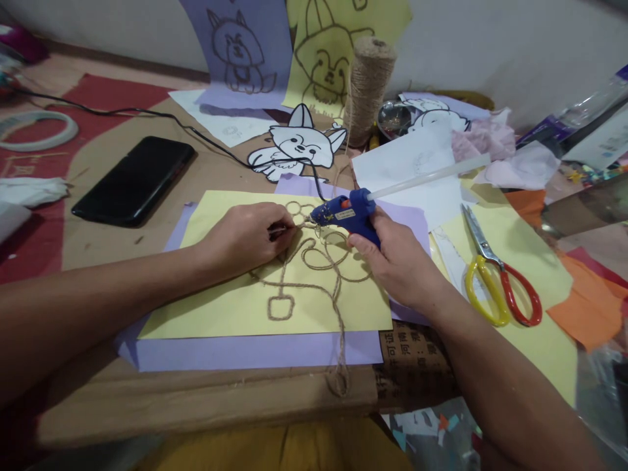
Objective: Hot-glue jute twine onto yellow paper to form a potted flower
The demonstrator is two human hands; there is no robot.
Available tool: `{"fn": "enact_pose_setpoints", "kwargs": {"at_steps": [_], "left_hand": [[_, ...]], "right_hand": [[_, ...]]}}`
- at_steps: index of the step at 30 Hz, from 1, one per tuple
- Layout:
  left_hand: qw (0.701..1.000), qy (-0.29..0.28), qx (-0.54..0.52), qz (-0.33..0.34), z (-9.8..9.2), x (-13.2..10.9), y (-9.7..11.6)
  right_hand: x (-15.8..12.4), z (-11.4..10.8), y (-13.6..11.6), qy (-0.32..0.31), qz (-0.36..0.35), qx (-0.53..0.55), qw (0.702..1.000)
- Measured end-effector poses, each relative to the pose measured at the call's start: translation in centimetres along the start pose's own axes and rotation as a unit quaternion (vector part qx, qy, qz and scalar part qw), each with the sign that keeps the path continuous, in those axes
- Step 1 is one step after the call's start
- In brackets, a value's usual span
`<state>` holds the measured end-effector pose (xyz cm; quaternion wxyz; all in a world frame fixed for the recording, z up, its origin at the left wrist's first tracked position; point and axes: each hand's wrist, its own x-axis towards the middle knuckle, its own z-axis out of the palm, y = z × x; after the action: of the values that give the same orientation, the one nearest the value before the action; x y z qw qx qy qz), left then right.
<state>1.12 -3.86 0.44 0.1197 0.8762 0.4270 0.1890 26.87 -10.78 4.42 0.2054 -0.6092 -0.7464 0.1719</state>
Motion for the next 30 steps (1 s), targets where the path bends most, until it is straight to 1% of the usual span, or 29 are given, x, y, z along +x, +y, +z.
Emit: {"fn": "enact_pose_setpoints", "kwargs": {"at_steps": [3,8,13,19,24,30], "left_hand": [[1.0,0.0,-0.002,-0.005,-0.02,0.01,0.08],[1.0,-0.006,0.003,-0.006,-0.02,0.05,0.11],[1.0,-0.007,0.001,-0.009,-0.05,0.07,0.05],[1.0,-0.009,0.002,-0.002,-0.11,0.07,0.06],[1.0,-0.003,-0.005,-0.004,-0.1,0.01,0.16],[1.0,-0.009,0.005,-0.003,-0.13,0.07,0.19]], "right_hand": [[-0.01,0.13,0.06,-0.014,0.013,-0.007,1.0],[-0.11,0.16,-0.08,-0.006,0.009,-0.004,1.0],[-0.14,0.21,-0.12,-0.013,0.014,-0.015,1.0],[-0.14,0.09,-0.21,0.005,-0.005,-0.009,1.0],[-0.2,0.07,-0.14,-0.005,0.006,-0.024,1.0],[-0.16,0.06,0.0,0.017,-0.013,-0.015,1.0]]}}
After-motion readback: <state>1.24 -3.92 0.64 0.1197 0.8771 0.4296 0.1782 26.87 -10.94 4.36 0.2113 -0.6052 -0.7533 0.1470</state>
